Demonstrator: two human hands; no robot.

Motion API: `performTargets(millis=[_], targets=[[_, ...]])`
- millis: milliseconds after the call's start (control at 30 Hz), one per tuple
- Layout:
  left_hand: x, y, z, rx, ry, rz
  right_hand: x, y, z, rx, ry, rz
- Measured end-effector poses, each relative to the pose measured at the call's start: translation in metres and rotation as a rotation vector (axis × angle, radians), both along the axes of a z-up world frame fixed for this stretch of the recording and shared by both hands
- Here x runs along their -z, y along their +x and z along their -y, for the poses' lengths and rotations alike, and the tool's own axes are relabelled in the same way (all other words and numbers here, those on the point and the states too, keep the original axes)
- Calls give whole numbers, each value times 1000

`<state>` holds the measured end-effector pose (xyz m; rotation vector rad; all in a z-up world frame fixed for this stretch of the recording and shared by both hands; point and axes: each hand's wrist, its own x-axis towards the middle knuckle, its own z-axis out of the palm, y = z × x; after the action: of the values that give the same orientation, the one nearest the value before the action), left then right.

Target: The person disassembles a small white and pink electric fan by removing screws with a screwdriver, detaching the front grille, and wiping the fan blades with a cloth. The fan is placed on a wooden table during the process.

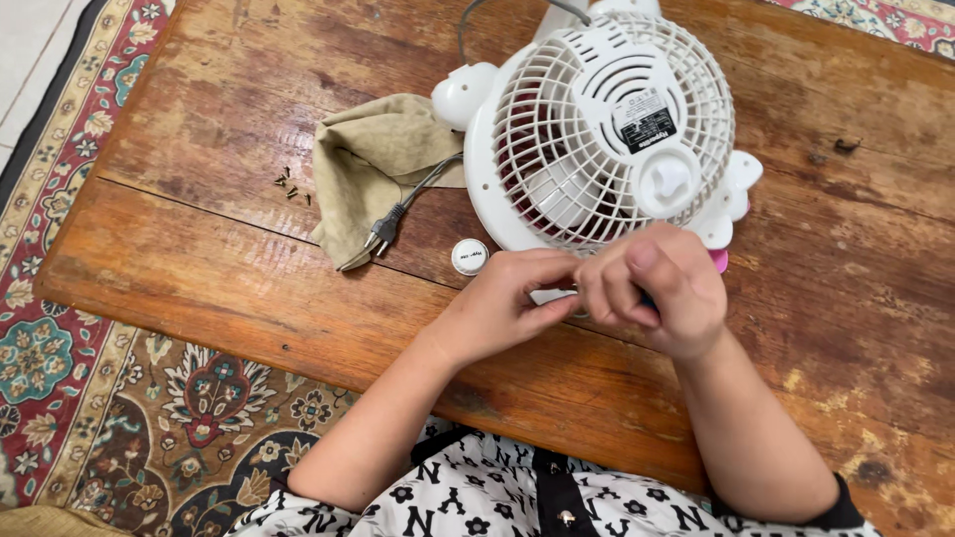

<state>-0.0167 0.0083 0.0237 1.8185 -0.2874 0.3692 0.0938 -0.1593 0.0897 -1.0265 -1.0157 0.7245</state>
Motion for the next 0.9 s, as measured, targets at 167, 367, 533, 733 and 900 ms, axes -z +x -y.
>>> performTargets(millis=[167, 367, 533, 733, 900], targets=[[-2, 10, -7, 53, 10, -48, 2, 15, -16, -25, -61, -74], [3, 14, -2, 66, 18, 54, -1, -46, -12, 659, 59, -56], [6, 15, -2, 71, -15, 13, 4, -41, -5, 514, 111, -33], [-5, 14, -20, 238, -32, -97, 0, -3, -6, -193, 5, -53], [0, 12, -19, 185, -1, -72, -10, -6, -18, -110, 35, -45]])
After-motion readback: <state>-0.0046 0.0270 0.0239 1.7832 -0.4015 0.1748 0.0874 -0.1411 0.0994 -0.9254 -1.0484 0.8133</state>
